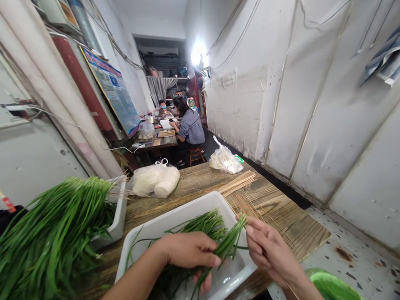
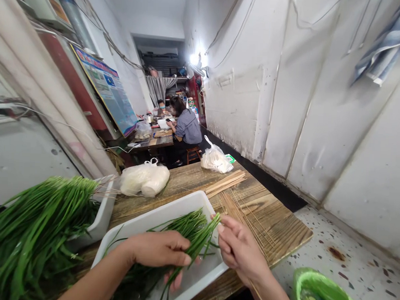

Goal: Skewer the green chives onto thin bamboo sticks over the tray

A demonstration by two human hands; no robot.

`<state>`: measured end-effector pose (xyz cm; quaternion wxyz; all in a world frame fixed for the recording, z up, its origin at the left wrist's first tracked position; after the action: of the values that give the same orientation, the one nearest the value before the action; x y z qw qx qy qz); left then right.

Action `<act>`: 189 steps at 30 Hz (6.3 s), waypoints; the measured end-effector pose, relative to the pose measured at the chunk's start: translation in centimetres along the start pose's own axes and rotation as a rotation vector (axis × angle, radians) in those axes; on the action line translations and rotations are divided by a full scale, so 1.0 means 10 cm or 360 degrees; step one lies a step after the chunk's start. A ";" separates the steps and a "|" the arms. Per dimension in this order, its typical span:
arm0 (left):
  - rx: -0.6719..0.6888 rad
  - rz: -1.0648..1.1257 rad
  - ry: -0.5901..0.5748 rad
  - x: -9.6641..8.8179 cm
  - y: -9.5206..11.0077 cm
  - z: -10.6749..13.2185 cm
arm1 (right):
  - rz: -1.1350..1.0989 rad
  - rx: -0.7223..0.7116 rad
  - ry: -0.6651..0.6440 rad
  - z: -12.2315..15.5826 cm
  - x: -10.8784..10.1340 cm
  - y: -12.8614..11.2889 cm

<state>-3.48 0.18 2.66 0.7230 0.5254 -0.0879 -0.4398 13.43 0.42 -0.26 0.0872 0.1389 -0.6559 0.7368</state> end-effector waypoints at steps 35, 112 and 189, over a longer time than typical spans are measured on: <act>0.0099 -0.1065 0.1604 -0.61 -0.52 -0.55 | 0.0594 -0.0536 0.0325 0.21 -0.13 0.28; 0.0254 0.1124 0.1515 -0.28 -0.06 -0.38 | 0.0461 -0.0409 0.0200 0.12 0.10 0.12; 0.0206 0.1094 0.1698 -0.30 -0.26 -0.41 | 0.0384 -0.0336 0.0079 0.10 0.12 0.09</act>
<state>-4.31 5.02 -0.26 0.7340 0.6566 0.0944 0.1455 12.09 -0.74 -0.64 0.0283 0.0310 -0.7394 0.6720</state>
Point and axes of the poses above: each hand's wrist, its own z-axis away from the middle knuckle, its own x-axis out of the palm, y = z × x, the point moved 4 cm from there along -z, towards the middle knuckle, and after that the axes turned 15 degrees about y, right-handed, at the moved point
